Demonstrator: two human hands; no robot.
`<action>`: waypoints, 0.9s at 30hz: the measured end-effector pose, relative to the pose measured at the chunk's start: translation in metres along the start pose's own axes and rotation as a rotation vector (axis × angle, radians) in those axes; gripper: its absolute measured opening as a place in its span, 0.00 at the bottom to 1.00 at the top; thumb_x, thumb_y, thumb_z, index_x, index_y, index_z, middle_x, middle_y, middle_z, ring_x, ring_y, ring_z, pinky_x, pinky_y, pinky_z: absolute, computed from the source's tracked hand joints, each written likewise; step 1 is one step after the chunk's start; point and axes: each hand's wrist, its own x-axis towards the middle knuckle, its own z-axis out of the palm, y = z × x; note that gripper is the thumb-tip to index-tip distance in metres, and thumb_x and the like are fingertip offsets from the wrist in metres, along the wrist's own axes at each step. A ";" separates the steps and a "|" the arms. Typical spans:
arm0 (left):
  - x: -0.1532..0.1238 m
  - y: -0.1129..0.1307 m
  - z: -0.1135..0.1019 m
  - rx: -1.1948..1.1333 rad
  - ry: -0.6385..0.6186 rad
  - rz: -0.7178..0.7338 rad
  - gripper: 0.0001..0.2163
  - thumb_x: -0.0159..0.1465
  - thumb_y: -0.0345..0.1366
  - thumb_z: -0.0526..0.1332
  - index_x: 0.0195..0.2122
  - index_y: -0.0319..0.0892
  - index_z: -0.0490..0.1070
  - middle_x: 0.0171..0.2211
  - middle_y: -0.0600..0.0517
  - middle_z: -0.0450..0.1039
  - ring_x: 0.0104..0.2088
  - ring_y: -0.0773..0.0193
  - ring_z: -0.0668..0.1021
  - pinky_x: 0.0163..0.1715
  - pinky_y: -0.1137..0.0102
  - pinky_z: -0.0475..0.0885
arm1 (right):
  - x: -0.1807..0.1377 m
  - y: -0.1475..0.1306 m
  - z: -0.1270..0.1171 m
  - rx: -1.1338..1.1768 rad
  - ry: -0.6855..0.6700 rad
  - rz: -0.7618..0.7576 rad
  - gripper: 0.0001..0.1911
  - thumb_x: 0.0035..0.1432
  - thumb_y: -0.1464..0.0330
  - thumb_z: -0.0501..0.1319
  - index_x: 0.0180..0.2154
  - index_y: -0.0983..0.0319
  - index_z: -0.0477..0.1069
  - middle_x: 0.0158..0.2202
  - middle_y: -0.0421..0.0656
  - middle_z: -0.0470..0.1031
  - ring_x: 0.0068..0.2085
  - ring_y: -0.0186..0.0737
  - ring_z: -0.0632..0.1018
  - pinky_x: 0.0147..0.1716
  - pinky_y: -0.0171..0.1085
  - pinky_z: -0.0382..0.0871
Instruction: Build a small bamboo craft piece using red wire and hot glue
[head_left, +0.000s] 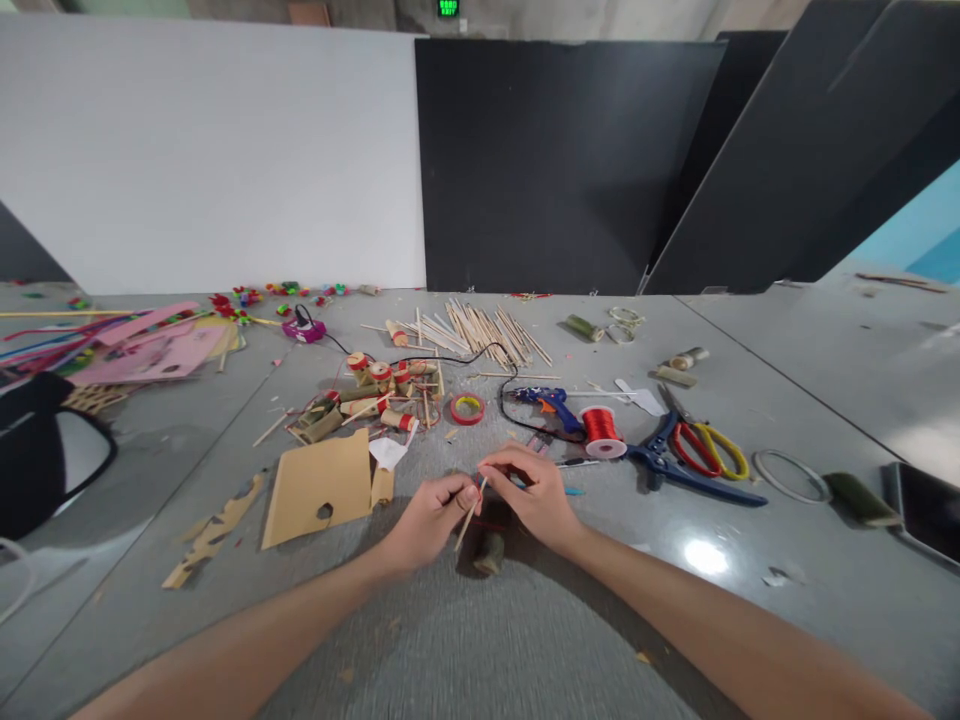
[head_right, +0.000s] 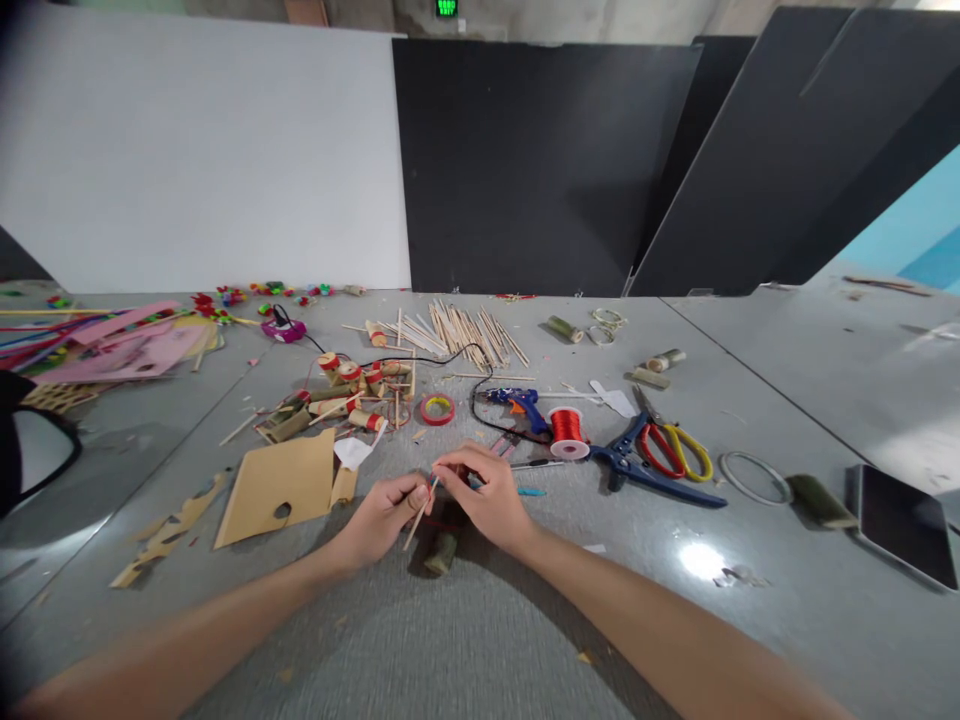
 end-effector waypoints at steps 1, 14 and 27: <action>0.000 -0.001 0.000 -0.043 0.013 -0.027 0.23 0.67 0.57 0.55 0.27 0.41 0.66 0.21 0.58 0.57 0.22 0.69 0.60 0.23 0.74 0.56 | 0.000 0.001 0.000 -0.002 -0.003 0.004 0.08 0.64 0.63 0.63 0.36 0.60 0.78 0.30 0.41 0.74 0.31 0.37 0.74 0.33 0.36 0.68; 0.003 0.000 0.001 -0.132 0.117 -0.056 0.19 0.68 0.52 0.56 0.30 0.41 0.64 0.22 0.59 0.58 0.23 0.69 0.63 0.25 0.74 0.60 | -0.001 0.001 0.000 -0.053 -0.031 -0.035 0.06 0.65 0.67 0.62 0.36 0.60 0.78 0.31 0.42 0.75 0.33 0.38 0.76 0.35 0.36 0.69; 0.004 -0.005 0.001 -0.120 0.142 -0.062 0.18 0.68 0.51 0.57 0.28 0.41 0.64 0.21 0.59 0.58 0.23 0.70 0.62 0.23 0.75 0.59 | -0.008 0.004 0.005 -0.201 -0.052 -0.201 0.09 0.67 0.71 0.59 0.42 0.58 0.78 0.34 0.43 0.75 0.33 0.36 0.76 0.34 0.34 0.70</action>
